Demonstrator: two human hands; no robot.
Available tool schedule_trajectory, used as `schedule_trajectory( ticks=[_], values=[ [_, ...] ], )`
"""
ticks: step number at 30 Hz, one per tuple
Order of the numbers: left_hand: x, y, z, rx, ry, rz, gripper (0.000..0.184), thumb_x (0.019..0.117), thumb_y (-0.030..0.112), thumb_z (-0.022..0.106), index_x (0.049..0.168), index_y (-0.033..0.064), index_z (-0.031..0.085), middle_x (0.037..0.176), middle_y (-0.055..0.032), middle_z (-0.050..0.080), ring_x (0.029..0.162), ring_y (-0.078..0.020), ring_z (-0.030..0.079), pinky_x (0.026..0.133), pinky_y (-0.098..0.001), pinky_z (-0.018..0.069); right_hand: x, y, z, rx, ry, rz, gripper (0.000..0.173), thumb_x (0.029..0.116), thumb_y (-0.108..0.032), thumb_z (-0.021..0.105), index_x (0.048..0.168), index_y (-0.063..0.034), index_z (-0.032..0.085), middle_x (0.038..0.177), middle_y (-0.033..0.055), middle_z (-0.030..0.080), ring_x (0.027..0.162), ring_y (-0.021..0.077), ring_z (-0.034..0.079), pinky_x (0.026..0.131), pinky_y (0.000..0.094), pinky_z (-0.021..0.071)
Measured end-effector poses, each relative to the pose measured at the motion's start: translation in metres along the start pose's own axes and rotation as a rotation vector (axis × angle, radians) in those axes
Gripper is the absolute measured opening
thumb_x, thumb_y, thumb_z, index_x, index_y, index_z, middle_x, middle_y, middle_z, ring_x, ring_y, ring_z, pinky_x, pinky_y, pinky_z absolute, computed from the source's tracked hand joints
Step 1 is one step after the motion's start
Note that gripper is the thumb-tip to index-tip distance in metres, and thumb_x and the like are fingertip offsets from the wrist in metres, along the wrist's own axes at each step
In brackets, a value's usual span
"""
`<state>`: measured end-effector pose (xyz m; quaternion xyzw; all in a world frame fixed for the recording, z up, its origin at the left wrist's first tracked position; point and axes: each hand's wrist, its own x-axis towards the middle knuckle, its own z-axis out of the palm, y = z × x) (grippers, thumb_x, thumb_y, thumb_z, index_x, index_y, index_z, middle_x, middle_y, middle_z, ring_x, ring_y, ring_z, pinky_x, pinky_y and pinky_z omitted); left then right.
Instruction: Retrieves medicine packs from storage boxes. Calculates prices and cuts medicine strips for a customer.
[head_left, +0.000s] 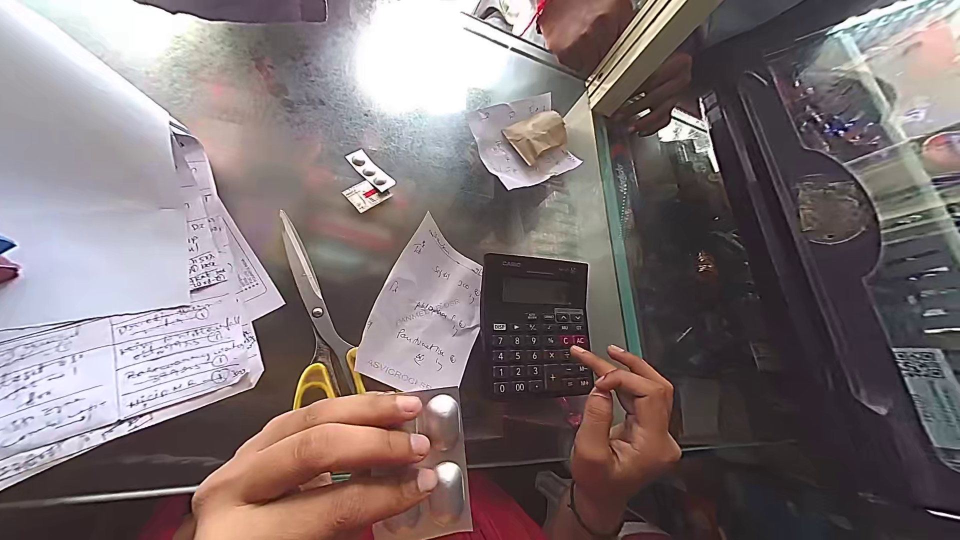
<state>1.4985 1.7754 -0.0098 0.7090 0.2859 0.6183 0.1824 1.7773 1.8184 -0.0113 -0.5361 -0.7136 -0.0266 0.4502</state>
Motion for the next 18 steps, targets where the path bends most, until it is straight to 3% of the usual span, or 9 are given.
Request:
schedule_trajectory(
  ticks=[6, 11, 14, 18],
  values=[
    [0.0003, -0.003, 0.0011, 0.011, 0.019, -0.023, 0.009, 0.0942, 0.01, 0.071, 0.101, 0.014, 0.075, 0.118, 0.0046, 0.069, 0.125, -0.0139, 0.061, 0.106, -0.0288, 0.0524, -0.0003, 0.0003, 0.0003, -0.021, 0.034, 0.009, 0.022, 0.1044, -0.022, 0.043, 0.095, -0.0101, 0.059, 0.101, 0.0015, 0.077, 0.119, 0.015, 0.065, 0.117, 0.0388, 0.0348],
    [0.0003, -0.0026, 0.0039, 0.03, 0.032, -0.02, 0.005, 0.0945, 0.011, 0.071, 0.098, 0.0134, 0.074, 0.117, 0.0048, 0.07, 0.125, -0.0133, 0.061, 0.106, -0.0291, 0.0521, -0.0024, -0.0003, -0.0003, -0.028, 0.031, -0.001, 0.032, 0.1026, -0.035, 0.061, 0.111, -0.0062, 0.071, 0.105, 0.0038, 0.077, 0.116, 0.0131, 0.066, 0.114, 0.0351, 0.0373],
    [0.0026, -0.0024, 0.0029, 0.031, 0.027, 0.011, 0.004, 0.0971, 0.011, 0.068, 0.096, 0.0102, 0.072, 0.116, 0.0005, 0.07, 0.125, -0.0144, 0.061, 0.107, -0.029, 0.0516, -0.0022, -0.0004, -0.0006, -0.015, 0.029, -0.037, 0.024, 0.0999, -0.034, 0.067, 0.103, -0.0102, 0.072, 0.102, 0.0016, 0.074, 0.115, 0.012, 0.064, 0.112, 0.0314, 0.0396],
    [0.0044, -0.0028, 0.005, -0.003, 0.057, 0.01, 0.006, 0.0963, 0.009, 0.069, 0.092, 0.0065, 0.072, 0.11, -0.0049, 0.071, 0.122, -0.0164, 0.063, 0.106, -0.0286, 0.052, -0.0032, 0.0047, 0.002, 0.01, -0.001, -0.054, 0.021, 0.1016, -0.033, 0.064, 0.093, -0.014, 0.064, 0.1, -0.0063, 0.072, 0.114, 0.0011, 0.061, 0.114, 0.0272, 0.0329]
  ],
)
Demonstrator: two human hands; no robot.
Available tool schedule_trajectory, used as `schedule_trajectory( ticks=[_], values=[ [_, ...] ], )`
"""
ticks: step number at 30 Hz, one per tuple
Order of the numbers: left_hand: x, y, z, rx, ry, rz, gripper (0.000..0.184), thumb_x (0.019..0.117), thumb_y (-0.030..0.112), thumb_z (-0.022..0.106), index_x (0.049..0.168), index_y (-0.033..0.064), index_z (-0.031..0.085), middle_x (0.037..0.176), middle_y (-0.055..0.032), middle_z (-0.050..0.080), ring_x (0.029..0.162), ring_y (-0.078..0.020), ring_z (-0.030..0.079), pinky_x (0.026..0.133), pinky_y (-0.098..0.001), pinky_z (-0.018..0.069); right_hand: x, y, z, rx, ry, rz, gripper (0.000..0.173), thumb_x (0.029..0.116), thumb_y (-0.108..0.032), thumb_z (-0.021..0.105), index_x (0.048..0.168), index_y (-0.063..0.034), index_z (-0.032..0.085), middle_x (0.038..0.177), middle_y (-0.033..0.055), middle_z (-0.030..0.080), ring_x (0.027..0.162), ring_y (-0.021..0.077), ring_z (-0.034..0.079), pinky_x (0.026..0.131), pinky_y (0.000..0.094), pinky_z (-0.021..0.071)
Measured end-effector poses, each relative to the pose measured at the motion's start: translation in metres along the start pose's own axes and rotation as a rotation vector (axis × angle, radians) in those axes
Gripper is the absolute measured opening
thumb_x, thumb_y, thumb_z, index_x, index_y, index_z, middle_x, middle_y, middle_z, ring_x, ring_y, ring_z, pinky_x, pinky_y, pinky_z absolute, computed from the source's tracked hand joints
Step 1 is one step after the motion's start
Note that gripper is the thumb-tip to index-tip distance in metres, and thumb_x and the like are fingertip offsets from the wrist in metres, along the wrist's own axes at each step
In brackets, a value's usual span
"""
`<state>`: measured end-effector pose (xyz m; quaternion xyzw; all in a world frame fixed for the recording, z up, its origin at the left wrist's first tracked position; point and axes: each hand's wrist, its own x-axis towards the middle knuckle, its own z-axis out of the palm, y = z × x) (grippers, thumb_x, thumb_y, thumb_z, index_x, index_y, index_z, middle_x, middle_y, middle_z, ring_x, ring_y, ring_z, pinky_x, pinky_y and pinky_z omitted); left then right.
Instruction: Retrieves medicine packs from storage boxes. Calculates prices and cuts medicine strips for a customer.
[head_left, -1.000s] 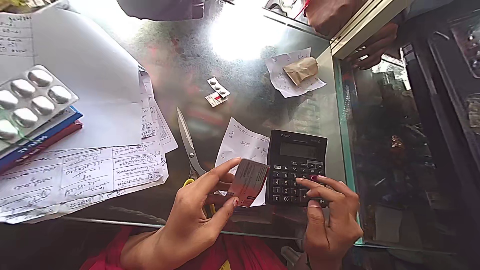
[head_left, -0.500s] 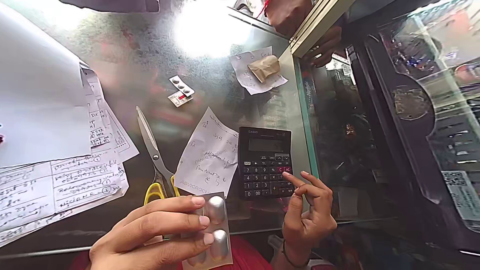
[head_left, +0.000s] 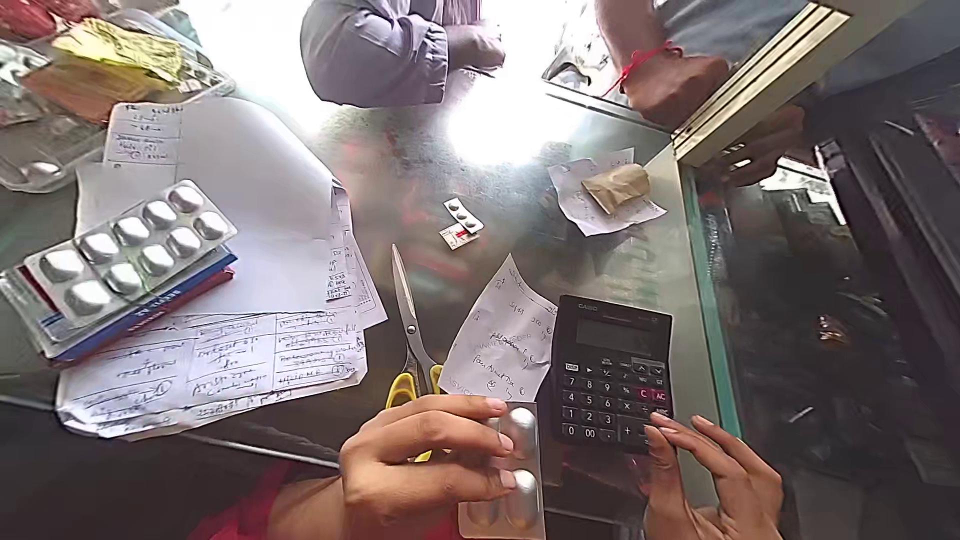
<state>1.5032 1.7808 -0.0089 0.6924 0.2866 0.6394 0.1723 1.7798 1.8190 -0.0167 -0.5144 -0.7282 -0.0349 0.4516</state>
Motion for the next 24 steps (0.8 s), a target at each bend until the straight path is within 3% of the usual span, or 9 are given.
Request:
schedule_trajectory(
  ticks=[4, 7, 10, 15, 18, 22, 24],
  values=[
    [0.0, 0.003, 0.006, 0.034, 0.076, -0.106, 0.009, 0.0977, 0.014, 0.069, 0.106, 0.0108, 0.071, 0.108, -0.0002, 0.073, 0.108, -0.011, 0.07, 0.094, -0.0264, 0.0599, -0.001, -0.005, -0.003, -0.053, 0.021, -0.004, 0.033, 0.1077, -0.031, 0.051, 0.098, -0.007, 0.071, 0.097, 0.0036, 0.076, 0.114, 0.0119, 0.065, 0.115, 0.0319, 0.0341],
    [-0.001, 0.008, 0.011, 0.018, 0.116, -0.277, 0.036, 0.0942, 0.017, 0.074, 0.129, 0.02, 0.064, 0.116, 0.0109, 0.074, 0.102, -0.0021, 0.071, 0.088, -0.0189, 0.0603, -0.002, -0.003, -0.004, -0.058, 0.007, -0.02, 0.035, 0.1083, -0.024, 0.038, 0.104, -0.0088, 0.069, 0.101, 0.0036, 0.076, 0.116, 0.0143, 0.065, 0.116, 0.0372, 0.0346],
    [-0.001, 0.011, 0.014, -0.024, 0.13, -0.415, 0.053, 0.0929, 0.017, 0.074, 0.142, 0.0226, 0.054, 0.122, 0.014, 0.071, 0.098, -0.0016, 0.072, 0.081, -0.0179, 0.0618, -0.003, -0.003, -0.002, -0.031, 0.006, -0.02, 0.029, 0.1049, -0.017, 0.037, 0.102, -0.0098, 0.066, 0.103, 0.0022, 0.077, 0.116, 0.0142, 0.066, 0.115, 0.0383, 0.0342],
    [0.001, 0.013, 0.016, -0.093, 0.114, -0.55, 0.061, 0.0932, 0.009, 0.064, 0.147, 0.0144, 0.036, 0.124, 0.009, 0.071, 0.102, -0.0064, 0.073, 0.081, -0.0207, 0.0628, -0.002, -0.003, -0.002, -0.02, -0.023, -0.023, 0.025, 0.1041, -0.017, 0.039, 0.099, -0.0104, 0.062, 0.103, 0.002, 0.077, 0.117, 0.0137, 0.066, 0.116, 0.0389, 0.0333],
    [0.001, 0.012, 0.015, -0.1, 0.118, -0.564, 0.058, 0.0944, 0.011, 0.064, 0.146, 0.0131, 0.037, 0.124, 0.006, 0.071, 0.1, -0.0077, 0.073, 0.077, -0.0208, 0.0632, -0.001, -0.003, -0.002, -0.012, -0.035, -0.025, 0.023, 0.1035, -0.016, 0.039, 0.101, -0.0106, 0.061, 0.105, 0.0015, 0.077, 0.119, 0.0132, 0.064, 0.117, 0.0384, 0.0319],
    [0.002, 0.013, 0.015, -0.097, 0.124, -0.573, 0.051, 0.0963, 0.015, 0.064, 0.143, 0.0147, 0.042, 0.124, 0.0082, 0.07, 0.093, -0.004, 0.074, 0.072, -0.0186, 0.0633, 0.0, -0.007, -0.001, -0.055, -0.018, -0.05, 0.021, 0.1055, -0.02, 0.036, 0.104, -0.0142, 0.057, 0.111, -0.0022, 0.075, 0.123, 0.0122, 0.062, 0.118, 0.0369, 0.0321],
    [0.003, 0.014, 0.014, -0.098, 0.129, -0.574, 0.051, 0.0965, 0.015, 0.064, 0.142, 0.0146, 0.041, 0.126, 0.0099, 0.069, 0.089, -0.001, 0.073, 0.07, -0.0161, 0.0625, 0.002, -0.011, -0.001, -0.14, -0.113, -0.045, 0.028, 0.1022, -0.019, 0.035, 0.102, -0.013, 0.062, 0.106, 0.001, 0.076, 0.119, 0.0194, 0.062, 0.115, 0.0438, 0.0278]
  ],
)
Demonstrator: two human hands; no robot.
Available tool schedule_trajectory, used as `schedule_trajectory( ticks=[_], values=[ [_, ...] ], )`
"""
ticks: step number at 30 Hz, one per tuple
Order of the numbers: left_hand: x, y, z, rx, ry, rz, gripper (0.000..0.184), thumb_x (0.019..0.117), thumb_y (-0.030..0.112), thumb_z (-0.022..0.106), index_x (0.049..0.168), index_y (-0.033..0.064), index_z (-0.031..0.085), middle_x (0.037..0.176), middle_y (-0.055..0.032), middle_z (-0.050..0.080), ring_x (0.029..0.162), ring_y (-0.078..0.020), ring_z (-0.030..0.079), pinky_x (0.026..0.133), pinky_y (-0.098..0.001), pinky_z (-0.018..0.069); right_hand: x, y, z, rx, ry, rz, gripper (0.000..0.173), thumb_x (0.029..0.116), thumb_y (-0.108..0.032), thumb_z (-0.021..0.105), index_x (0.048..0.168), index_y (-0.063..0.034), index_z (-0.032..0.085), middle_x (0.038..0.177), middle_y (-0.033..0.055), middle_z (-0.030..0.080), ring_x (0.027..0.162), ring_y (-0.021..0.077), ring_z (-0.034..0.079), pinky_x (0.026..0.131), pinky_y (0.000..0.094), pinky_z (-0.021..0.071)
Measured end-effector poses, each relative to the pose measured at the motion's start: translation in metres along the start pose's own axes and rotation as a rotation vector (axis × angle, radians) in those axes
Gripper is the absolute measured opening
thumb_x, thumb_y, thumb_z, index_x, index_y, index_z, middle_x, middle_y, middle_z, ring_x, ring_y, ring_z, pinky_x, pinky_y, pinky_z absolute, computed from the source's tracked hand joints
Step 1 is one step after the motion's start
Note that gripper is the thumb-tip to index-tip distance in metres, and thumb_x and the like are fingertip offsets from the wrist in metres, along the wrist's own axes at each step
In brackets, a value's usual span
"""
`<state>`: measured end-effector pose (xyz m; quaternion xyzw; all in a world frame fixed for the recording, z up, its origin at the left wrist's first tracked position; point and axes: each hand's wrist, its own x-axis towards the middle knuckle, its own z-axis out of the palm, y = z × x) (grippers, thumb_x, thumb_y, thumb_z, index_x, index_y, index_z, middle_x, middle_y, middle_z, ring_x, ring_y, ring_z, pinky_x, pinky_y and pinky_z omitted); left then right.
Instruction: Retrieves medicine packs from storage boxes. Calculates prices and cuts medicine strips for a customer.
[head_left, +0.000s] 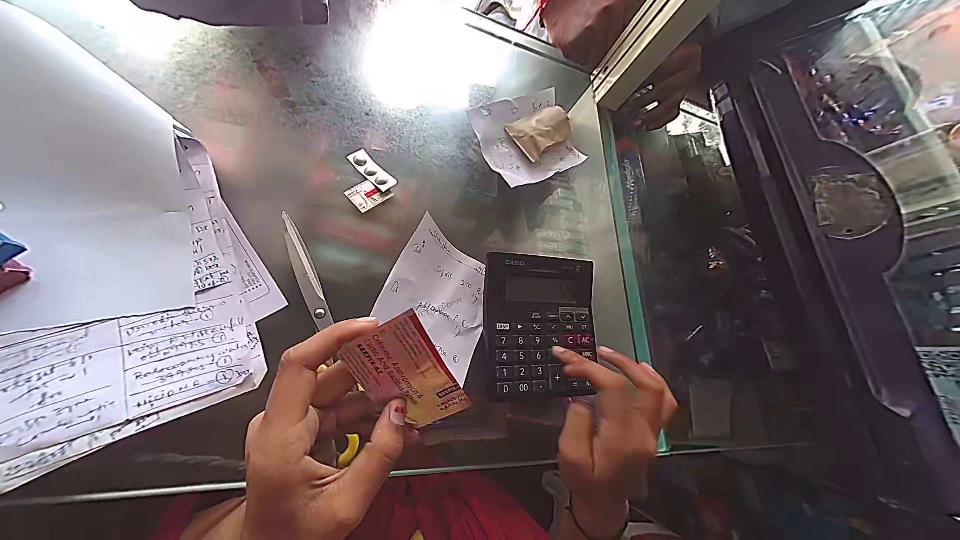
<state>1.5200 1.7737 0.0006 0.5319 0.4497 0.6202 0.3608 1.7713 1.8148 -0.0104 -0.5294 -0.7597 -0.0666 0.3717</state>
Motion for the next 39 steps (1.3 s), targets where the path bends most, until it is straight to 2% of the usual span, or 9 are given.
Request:
schedule_trajectory(
  ticks=[3, 8, 15, 18, 22, 26, 30, 32, 39],
  values=[
    [0.0, 0.001, 0.0, -0.018, 0.003, -0.004, 0.051, 0.0977, 0.017, 0.064, 0.143, 0.0156, 0.041, 0.125, 0.0117, 0.068, 0.088, 0.0005, 0.072, 0.07, -0.0155, 0.0619, 0.006, -0.003, -0.007, -0.036, -0.104, 0.022, 0.033, 0.0959, -0.013, 0.035, 0.102, -0.0114, 0.068, 0.101, 0.0024, 0.077, 0.115, 0.0249, 0.062, 0.112, 0.0499, 0.0243],
    [0.0, -0.002, 0.0, -0.023, -0.008, 0.001, 0.05, 0.0988, 0.018, 0.064, 0.143, 0.0161, 0.041, 0.126, 0.0098, 0.068, 0.09, -0.0015, 0.073, 0.071, -0.0171, 0.0628, 0.001, -0.01, -0.006, 0.13, -0.014, -0.081, 0.026, 0.1052, -0.017, 0.033, 0.096, -0.0173, 0.057, 0.104, -0.0064, 0.075, 0.122, 0.012, 0.059, 0.12, 0.0409, 0.0205],
    [0.0, -0.002, -0.001, -0.017, -0.017, 0.003, 0.049, 0.0983, 0.015, 0.064, 0.143, 0.0153, 0.042, 0.128, 0.0085, 0.067, 0.093, -0.0022, 0.072, 0.074, -0.0173, 0.0625, -0.002, -0.028, 0.003, 0.063, -0.133, -0.174, 0.028, 0.1049, -0.023, 0.03, 0.102, -0.0209, 0.057, 0.11, -0.0075, 0.074, 0.126, 0.0142, 0.056, 0.119, 0.0459, 0.0151],
    [0.0, -0.003, -0.001, -0.014, -0.024, 0.007, 0.049, 0.0983, 0.015, 0.064, 0.142, 0.0165, 0.042, 0.129, 0.0098, 0.067, 0.096, -0.0022, 0.072, 0.076, -0.0171, 0.0625, -0.003, -0.028, -0.002, 0.07, -0.07, -0.17, 0.027, 0.1059, -0.023, 0.029, 0.097, -0.0213, 0.054, 0.105, -0.0105, 0.073, 0.126, 0.0088, 0.055, 0.121, 0.0428, 0.0103],
    [0.0, -0.004, -0.001, 0.002, -0.016, 0.013, 0.049, 0.0974, 0.015, 0.064, 0.141, 0.0159, 0.043, 0.129, 0.01, 0.067, 0.099, -0.0019, 0.071, 0.08, -0.0171, 0.0618, -0.011, -0.029, -0.005, 0.033, -0.124, -0.181, 0.027, 0.1051, -0.024, 0.03, 0.099, -0.0227, 0.056, 0.108, -0.0113, 0.073, 0.125, 0.0106, 0.055, 0.119, 0.0442, 0.0121],
    [0.0, -0.005, -0.001, 0.013, -0.02, 0.023, 0.049, 0.0973, 0.015, 0.064, 0.142, 0.0162, 0.043, 0.129, 0.0107, 0.067, 0.1, -0.001, 0.07, 0.081, -0.0161, 0.0608, -0.009, -0.02, -0.018, 0.07, 0.009, -0.083, 0.03, 0.1096, -0.026, 0.029, 0.095, -0.0219, 0.055, 0.107, -0.0123, 0.072, 0.126, 0.0058, 0.056, 0.124, 0.0404, 0.0149],
    [0.0, -0.003, -0.001, 0.032, -0.021, 0.025, 0.053, 0.0951, 0.015, 0.065, 0.143, 0.0161, 0.043, 0.125, 0.0137, 0.068, 0.1, 0.0018, 0.069, 0.08, -0.0148, 0.06, -0.007, -0.009, -0.02, -0.049, -0.077, -0.016, 0.031, 0.1039, -0.022, 0.032, 0.099, -0.0167, 0.062, 0.099, -0.0036, 0.074, 0.119, 0.0165, 0.059, 0.118, 0.0477, 0.0175],
    [0.0, -0.003, -0.002, 0.055, -0.026, 0.047, 0.052, 0.0938, 0.013, 0.065, 0.142, 0.0155, 0.046, 0.124, 0.0138, 0.069, 0.103, 0.0021, 0.068, 0.085, -0.0151, 0.0591, -0.006, -0.006, -0.023, -0.032, -0.028, -0.022, 0.029, 0.1046, -0.022, 0.033, 0.096, -0.0183, 0.06, 0.097, -0.0063, 0.074, 0.118, 0.0125, 0.059, 0.12, 0.0453, 0.0147],
    [0.002, -0.005, -0.005, 0.061, -0.048, 0.181, 0.033, 0.0973, 0.017, 0.065, 0.13, 0.0197, 0.058, 0.121, 0.0167, 0.069, 0.106, 0.0048, 0.066, 0.09, -0.0126, 0.0549, -0.01, 0.0, -0.014, 0.102, 0.325, -0.089, 0.012, 0.1037, -0.023, 0.041, 0.098, -0.0217, 0.052, 0.102, -0.0132, 0.064, 0.113, 0.0017, 0.059, 0.115, 0.031, 0.0361]
  ],
)
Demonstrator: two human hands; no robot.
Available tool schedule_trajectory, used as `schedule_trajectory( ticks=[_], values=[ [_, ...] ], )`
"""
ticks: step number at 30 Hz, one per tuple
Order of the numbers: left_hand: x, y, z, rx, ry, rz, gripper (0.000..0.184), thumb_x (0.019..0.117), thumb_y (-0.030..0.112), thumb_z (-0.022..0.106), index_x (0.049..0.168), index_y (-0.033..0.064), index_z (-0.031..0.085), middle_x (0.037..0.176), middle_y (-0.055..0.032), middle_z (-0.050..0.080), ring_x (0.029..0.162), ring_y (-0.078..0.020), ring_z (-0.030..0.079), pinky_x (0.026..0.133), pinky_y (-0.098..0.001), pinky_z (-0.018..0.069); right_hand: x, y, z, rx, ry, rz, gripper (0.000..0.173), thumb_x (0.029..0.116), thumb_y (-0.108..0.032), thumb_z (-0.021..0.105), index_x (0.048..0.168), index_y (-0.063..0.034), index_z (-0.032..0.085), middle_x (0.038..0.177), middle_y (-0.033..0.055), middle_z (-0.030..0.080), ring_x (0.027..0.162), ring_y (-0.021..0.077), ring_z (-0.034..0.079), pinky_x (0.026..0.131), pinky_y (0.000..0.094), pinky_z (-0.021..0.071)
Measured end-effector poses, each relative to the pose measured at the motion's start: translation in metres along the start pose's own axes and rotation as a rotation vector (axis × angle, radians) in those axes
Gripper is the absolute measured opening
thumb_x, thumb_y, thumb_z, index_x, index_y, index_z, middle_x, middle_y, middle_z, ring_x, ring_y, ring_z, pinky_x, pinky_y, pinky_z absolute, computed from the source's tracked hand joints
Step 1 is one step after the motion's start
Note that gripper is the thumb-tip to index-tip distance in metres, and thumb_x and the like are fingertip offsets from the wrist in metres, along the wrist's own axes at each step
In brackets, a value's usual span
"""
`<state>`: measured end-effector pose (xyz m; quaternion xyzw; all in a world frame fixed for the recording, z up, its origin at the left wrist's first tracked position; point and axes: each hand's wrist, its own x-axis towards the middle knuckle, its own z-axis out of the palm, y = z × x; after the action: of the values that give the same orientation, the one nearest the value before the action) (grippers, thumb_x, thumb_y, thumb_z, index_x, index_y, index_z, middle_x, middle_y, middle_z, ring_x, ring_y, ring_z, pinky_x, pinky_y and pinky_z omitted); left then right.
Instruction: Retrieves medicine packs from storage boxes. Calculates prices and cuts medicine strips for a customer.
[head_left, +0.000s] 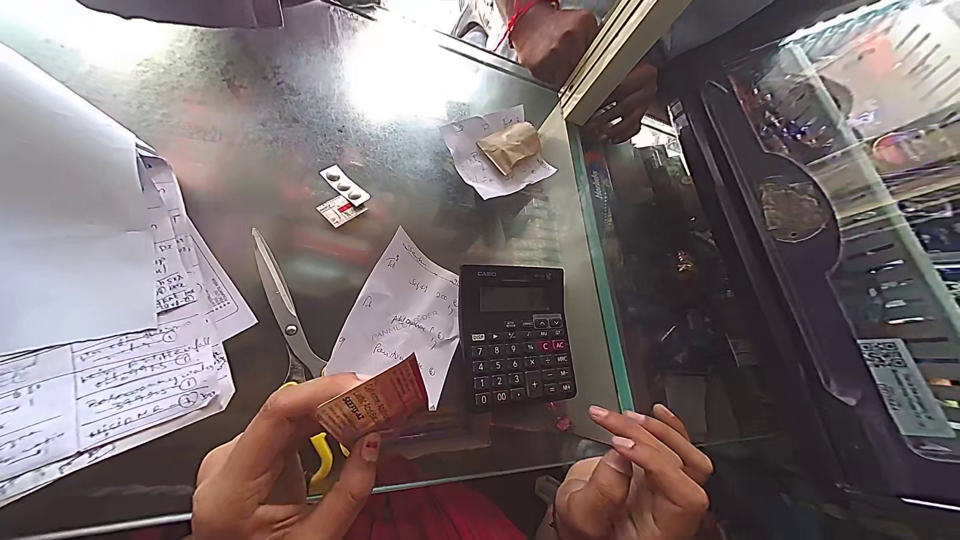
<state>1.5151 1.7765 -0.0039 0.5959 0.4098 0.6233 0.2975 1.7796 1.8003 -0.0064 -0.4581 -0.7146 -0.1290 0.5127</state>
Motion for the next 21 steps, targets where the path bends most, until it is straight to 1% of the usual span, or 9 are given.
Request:
schedule_trajectory(
  ticks=[2, 4, 6, 11, 16, 21],
  values=[
    [0.0, 0.001, 0.001, -0.001, 0.013, -0.004, 0.033, 0.0965, 0.017, 0.065, 0.129, 0.0197, 0.058, 0.121, 0.0172, 0.069, 0.105, 0.0049, 0.066, 0.09, -0.0124, 0.055, -0.005, 0.0, 0.011, -0.005, -0.002, 0.027, 0.014, 0.1041, -0.027, 0.044, 0.099, -0.0205, 0.055, 0.101, -0.0116, 0.065, 0.111, 0.002, 0.061, 0.115, 0.0325, 0.0365],
    [0.001, 0.002, 0.001, -0.001, 0.02, -0.006, 0.032, 0.0966, 0.017, 0.065, 0.128, 0.0197, 0.058, 0.12, 0.0178, 0.069, 0.105, 0.0053, 0.066, 0.09, -0.0121, 0.0555, -0.006, -0.001, 0.017, -0.061, -0.041, 0.034, 0.018, 0.1042, -0.031, 0.045, 0.098, -0.0177, 0.056, 0.099, -0.0085, 0.066, 0.108, 0.0032, 0.061, 0.117, 0.0351, 0.0312],
    [0.001, 0.002, 0.0, -0.01, 0.013, -0.007, 0.031, 0.0972, 0.017, 0.065, 0.127, 0.0202, 0.058, 0.118, 0.018, 0.07, 0.104, 0.0054, 0.066, 0.089, -0.0116, 0.0552, -0.005, -0.001, 0.017, -0.071, -0.069, 0.036, 0.022, 0.1049, -0.033, 0.043, 0.098, -0.0168, 0.057, 0.099, -0.0073, 0.067, 0.108, 0.0035, 0.062, 0.118, 0.036, 0.0304],
    [0.001, 0.002, -0.001, -0.025, -0.018, -0.02, 0.03, 0.0973, 0.017, 0.067, 0.126, 0.0218, 0.059, 0.117, 0.0178, 0.07, 0.101, 0.0052, 0.067, 0.087, -0.0114, 0.0555, -0.006, -0.001, 0.017, -0.045, -0.091, 0.048, 0.024, 0.1054, -0.034, 0.042, 0.1, -0.0166, 0.058, 0.101, -0.0076, 0.067, 0.11, 0.004, 0.061, 0.117, 0.0355, 0.0315],
    [0.002, 0.002, -0.004, -0.044, -0.074, -0.038, 0.032, 0.0981, 0.015, 0.066, 0.128, 0.0202, 0.057, 0.121, 0.0159, 0.07, 0.105, 0.0036, 0.067, 0.088, -0.0138, 0.0566, -0.007, -0.001, 0.018, -0.056, -0.11, 0.046, 0.025, 0.1058, -0.035, 0.041, 0.1, -0.0175, 0.058, 0.102, -0.008, 0.067, 0.112, 0.004, 0.06, 0.118, 0.0346, 0.0301],
    [0.002, 0.003, -0.004, -0.01, -0.076, -0.041, 0.032, 0.0977, 0.015, 0.066, 0.128, 0.021, 0.058, 0.121, 0.0178, 0.069, 0.105, 0.0054, 0.066, 0.089, -0.0126, 0.0555, -0.006, -0.001, 0.017, -0.069, -0.098, 0.088, 0.024, 0.1055, -0.034, 0.042, 0.101, -0.0173, 0.058, 0.103, -0.0083, 0.066, 0.113, 0.0032, 0.06, 0.118, 0.0343, 0.0307]
  ],
)
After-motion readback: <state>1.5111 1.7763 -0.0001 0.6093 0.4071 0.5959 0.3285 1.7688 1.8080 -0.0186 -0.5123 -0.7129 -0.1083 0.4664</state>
